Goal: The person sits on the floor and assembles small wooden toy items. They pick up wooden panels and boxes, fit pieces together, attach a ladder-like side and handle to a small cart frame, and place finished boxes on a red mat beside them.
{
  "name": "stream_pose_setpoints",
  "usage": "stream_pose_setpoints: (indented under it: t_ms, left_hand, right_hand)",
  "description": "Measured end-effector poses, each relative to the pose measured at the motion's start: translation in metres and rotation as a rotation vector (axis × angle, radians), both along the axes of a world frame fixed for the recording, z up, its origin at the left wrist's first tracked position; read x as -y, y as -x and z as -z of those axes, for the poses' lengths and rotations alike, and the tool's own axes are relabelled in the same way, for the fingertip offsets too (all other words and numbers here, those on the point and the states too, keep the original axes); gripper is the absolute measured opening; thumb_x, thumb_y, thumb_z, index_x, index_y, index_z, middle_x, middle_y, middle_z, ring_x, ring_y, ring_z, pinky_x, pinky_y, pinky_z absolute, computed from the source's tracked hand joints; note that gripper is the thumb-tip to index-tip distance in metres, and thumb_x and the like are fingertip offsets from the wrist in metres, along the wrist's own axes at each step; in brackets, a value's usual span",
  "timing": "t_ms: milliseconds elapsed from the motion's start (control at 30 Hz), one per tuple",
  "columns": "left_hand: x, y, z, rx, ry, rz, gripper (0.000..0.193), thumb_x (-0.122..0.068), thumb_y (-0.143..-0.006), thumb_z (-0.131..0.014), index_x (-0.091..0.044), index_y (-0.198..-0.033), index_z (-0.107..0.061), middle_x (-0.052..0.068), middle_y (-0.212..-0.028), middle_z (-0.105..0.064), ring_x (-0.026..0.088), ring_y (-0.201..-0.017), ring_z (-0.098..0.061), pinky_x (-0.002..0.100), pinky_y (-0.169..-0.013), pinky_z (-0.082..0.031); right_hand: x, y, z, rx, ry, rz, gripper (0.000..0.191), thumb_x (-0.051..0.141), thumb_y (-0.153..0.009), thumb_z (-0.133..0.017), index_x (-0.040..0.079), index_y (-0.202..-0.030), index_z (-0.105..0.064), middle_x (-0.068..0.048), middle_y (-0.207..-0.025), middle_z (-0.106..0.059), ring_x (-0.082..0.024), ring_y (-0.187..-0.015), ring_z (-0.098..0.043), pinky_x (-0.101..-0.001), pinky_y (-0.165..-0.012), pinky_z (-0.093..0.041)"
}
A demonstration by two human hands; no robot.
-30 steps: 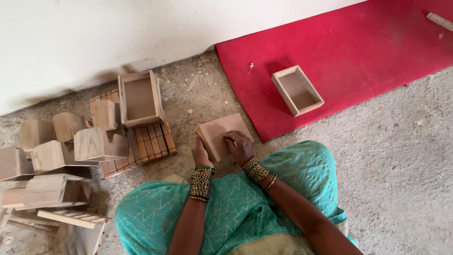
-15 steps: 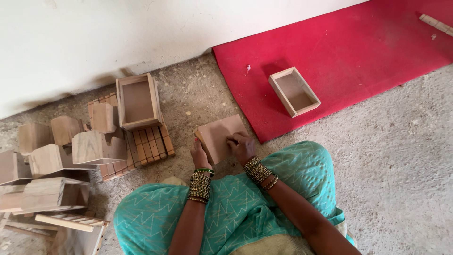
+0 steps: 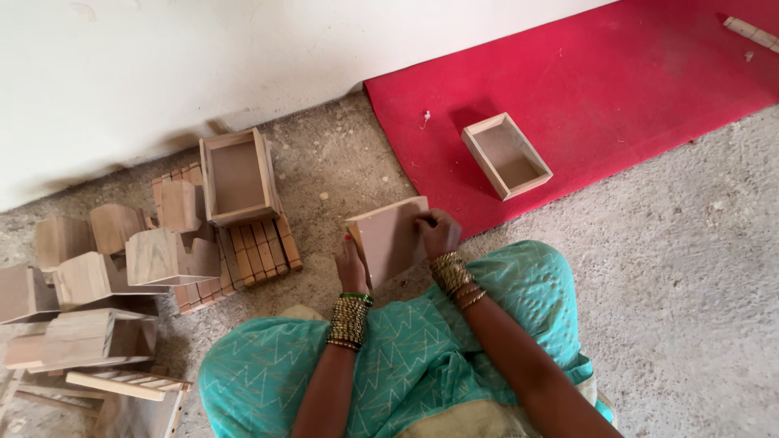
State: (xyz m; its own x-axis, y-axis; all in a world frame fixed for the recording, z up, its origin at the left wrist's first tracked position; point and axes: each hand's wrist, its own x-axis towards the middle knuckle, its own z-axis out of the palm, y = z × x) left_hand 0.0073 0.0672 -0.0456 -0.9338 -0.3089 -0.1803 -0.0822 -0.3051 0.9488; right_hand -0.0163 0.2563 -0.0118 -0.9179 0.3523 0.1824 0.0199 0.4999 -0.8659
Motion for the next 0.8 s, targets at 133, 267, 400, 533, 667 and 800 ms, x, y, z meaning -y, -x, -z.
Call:
stream_pose_setpoints:
  t_ms: [133, 267, 400, 533, 667, 800]
  left_hand:
    - [0.000, -0.004, -0.001, -0.074, 0.113, 0.020, 0.053, -0.044, -0.110, -0.043, 0.003, -0.118, -0.068, 0.006, -0.095, -0.068, 0.013, -0.084, -0.061, 0.030, -0.076, -0.052]
    - [0.003, -0.001, 0.003, 0.024, -0.086, -0.042, 0.052, -0.042, -0.108, -0.045, 0.004, -0.116, -0.067, 0.004, -0.096, -0.070, 0.012, -0.084, -0.063, 0.031, -0.074, -0.053]
    - [0.001, -0.001, 0.008, 0.023, 0.089, -0.069, 0.054, -0.043, -0.110, -0.043, 0.004, -0.105, -0.069, 0.006, -0.085, -0.069, 0.015, -0.076, -0.061, 0.034, -0.070, -0.050]
    - [-0.006, -0.005, 0.009, -0.004, 0.332, -0.002, 0.057, -0.044, -0.112, -0.040, 0.004, -0.098, -0.068, 0.011, -0.075, -0.064, 0.019, -0.067, -0.058, 0.038, -0.063, -0.047]
    - [-0.005, -0.008, 0.005, -0.075, 0.375, -0.005, 0.055, -0.046, -0.109, -0.040, 0.001, -0.100, -0.068, 0.007, -0.079, -0.069, 0.017, -0.070, -0.064, 0.035, -0.064, -0.051]
    - [-0.001, -0.008, 0.007, 0.035, 0.100, -0.015, 0.052, -0.045, -0.107, -0.043, 0.000, -0.104, -0.069, 0.006, -0.082, -0.069, 0.015, -0.072, -0.064, 0.034, -0.063, -0.052]
  right_hand:
    - [0.031, -0.035, -0.006, -0.302, -0.042, -0.330, 0.021, 0.004, -0.083, -0.074, 0.007, -0.103, -0.079, -0.010, -0.099, -0.077, -0.021, -0.086, -0.074, -0.0325, -0.077, -0.062]
    - [0.039, -0.055, 0.007, -0.185, -0.036, -0.486, 0.014, 0.005, -0.088, -0.074, 0.005, -0.102, -0.077, -0.011, -0.101, -0.075, -0.022, -0.089, -0.074, -0.0326, -0.077, -0.062]
    - [0.008, -0.014, 0.018, -0.021, 0.144, -0.157, 0.010, 0.002, -0.087, -0.072, 0.004, -0.095, -0.078, -0.011, -0.088, -0.077, -0.023, -0.080, -0.076, -0.0326, -0.074, -0.063]
    - [-0.011, 0.019, 0.003, -0.127, -0.070, 0.007, 0.009, 0.007, -0.085, -0.078, 0.005, -0.094, -0.078, -0.012, -0.091, -0.077, -0.023, -0.074, -0.075, -0.0341, -0.069, -0.062]
    - [0.023, -0.013, -0.010, -0.415, -0.140, -0.306, 0.011, 0.002, -0.088, -0.075, 0.004, -0.098, -0.076, -0.013, -0.099, -0.075, -0.025, -0.087, -0.074, -0.0358, -0.076, -0.062]
    - [0.042, -0.044, -0.001, -0.393, -0.167, -0.474, 0.012, 0.003, -0.089, -0.074, 0.003, -0.101, -0.072, -0.014, -0.105, -0.074, -0.025, -0.091, -0.074, -0.0341, -0.076, -0.062]
